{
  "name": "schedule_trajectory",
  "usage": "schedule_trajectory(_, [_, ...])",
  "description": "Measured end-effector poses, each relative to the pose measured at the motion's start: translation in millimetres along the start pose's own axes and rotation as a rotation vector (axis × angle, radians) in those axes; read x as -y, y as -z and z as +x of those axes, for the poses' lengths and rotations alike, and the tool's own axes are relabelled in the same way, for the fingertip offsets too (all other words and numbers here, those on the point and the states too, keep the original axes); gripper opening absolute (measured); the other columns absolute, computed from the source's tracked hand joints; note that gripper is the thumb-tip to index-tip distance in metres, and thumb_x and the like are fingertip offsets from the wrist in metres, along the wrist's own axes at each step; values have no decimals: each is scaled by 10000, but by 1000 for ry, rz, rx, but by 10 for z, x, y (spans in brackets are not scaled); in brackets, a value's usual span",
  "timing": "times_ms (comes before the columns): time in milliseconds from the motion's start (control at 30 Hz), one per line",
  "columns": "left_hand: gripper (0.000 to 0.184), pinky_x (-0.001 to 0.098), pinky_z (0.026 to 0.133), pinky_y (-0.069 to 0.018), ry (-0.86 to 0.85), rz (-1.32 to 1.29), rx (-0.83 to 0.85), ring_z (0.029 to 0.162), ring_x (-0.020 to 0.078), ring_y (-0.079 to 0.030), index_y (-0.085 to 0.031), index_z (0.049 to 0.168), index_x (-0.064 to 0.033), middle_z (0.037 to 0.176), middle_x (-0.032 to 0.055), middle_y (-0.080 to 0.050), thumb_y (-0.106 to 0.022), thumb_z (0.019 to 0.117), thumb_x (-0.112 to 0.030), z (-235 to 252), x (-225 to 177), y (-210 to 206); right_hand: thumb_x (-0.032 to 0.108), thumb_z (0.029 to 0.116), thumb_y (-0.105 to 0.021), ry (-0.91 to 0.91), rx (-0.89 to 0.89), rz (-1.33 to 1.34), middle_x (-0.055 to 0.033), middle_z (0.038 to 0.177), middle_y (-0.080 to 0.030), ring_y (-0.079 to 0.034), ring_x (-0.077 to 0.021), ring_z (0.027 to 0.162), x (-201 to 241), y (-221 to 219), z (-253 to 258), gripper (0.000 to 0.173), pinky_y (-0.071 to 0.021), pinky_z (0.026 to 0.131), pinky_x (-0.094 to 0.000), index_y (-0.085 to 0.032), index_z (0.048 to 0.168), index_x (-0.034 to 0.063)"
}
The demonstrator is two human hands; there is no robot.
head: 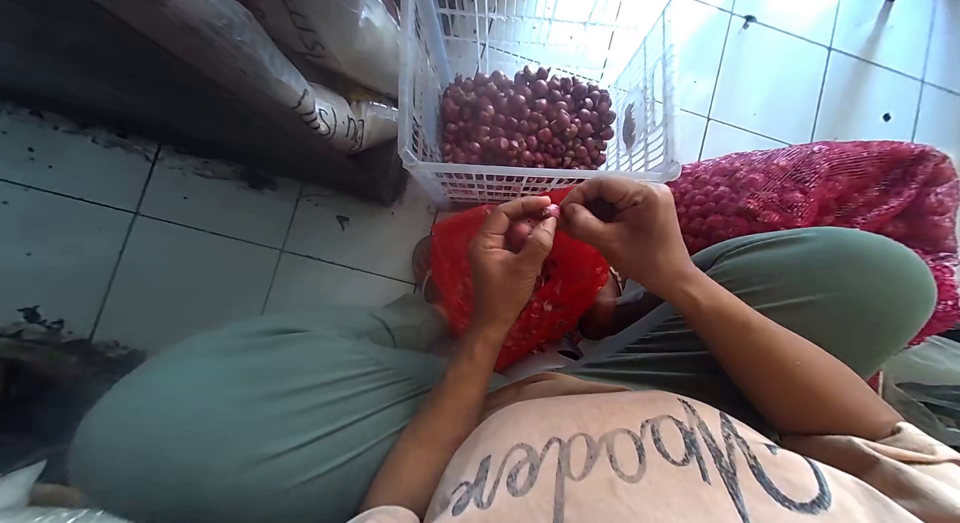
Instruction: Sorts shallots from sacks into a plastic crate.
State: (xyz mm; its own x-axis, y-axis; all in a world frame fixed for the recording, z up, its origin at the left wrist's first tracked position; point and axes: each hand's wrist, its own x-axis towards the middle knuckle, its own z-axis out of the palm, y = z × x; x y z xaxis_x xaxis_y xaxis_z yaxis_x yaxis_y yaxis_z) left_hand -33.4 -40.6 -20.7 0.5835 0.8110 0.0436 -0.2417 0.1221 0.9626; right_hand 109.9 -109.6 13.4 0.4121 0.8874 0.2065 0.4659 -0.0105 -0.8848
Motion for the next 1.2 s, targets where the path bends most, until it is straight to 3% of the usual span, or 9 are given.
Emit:
schedule_trajectory(233, [315,97,456,-419,-23,-178,69,549,-47,-495,-603,1263,-183,1091,-63,-675,-548,996,-23,22,59,46,15,980,-566,-332,57,338,42,788,-703,-696,-33,692,64,79,51,124,-625,683,-229,-665,920,61])
schedule_trajectory(400, [274,92,477,-429,-86,-58,57,559,-56,-496,-648,1193,-156,985,-85,-670,-569,978,-5,37,64,73,73,992,-627,-195,164,339,-12,1039,-737,-708,-38,832,36,117,64,275,-609,752,-211,-612,1247,-27])
schedule_trajectory(533, [275,88,488,-415,-111,0,75,581,-65,-500,-674,1162,-132,1111,-71,-693,-570,963,26,31,46,66,37,980,-646,-224,127,376,26,901,-736,-692,-15,773,-2,101,66,92,-602,745,-193,-720,1032,18])
schedule_trajectory(733, [245,89,491,-432,-75,8,44,587,-60,-514,-674,1174,-114,1036,-64,-693,-667,949,-18,45,58,41,-19,948,-667,-371,26,453,14,850,-729,-710,-42,755,54,80,68,66,-620,746,-215,-680,994,27])
schedule_trajectory(967, [156,77,434,-387,390,-339,-42,508,-61,-467,-659,1042,-197,907,-77,-675,-506,1069,-182,55,-70,-9,-65,932,-642,-361,62,486,12,888,-735,-702,-44,772,53,87,65,162,-607,755,-217,-679,1067,17])
schedule_trajectory(1033, [211,72,425,-374,454,-416,-60,500,-62,-459,-647,1008,-201,898,-87,-660,-456,1090,-230,82,-102,4,-28,940,-653,-279,183,328,3,901,-727,-690,-26,771,7,134,59,169,-602,749,-207,-671,1107,-9])
schedule_trajectory(1133, [309,71,406,-366,521,-468,-98,472,-58,-448,-646,954,-206,827,-97,-635,-400,1108,-314,124,-128,27,147,1013,-622,-213,635,-23,-58,932,-744,-696,-91,806,-17,265,41,205,-585,751,-283,-735,1120,13])
schedule_trajectory(1167, [313,70,404,-363,544,-459,-113,470,-61,-444,-646,953,-217,813,-108,-626,-397,1108,-327,134,-132,30,205,1047,-575,-195,741,-115,-80,1048,-754,-703,-132,939,-18,278,33,274,-561,834,-322,-743,1179,34])
schedule_trajectory(1200, [309,71,402,-359,568,-444,-134,469,-60,-443,-657,957,-227,800,-116,-620,-405,1106,-328,142,-134,27,221,1065,-539,-184,769,-165,-131,1235,-724,-681,-221,1169,-20,275,32,324,-521,1008,-388,-722,1247,25])
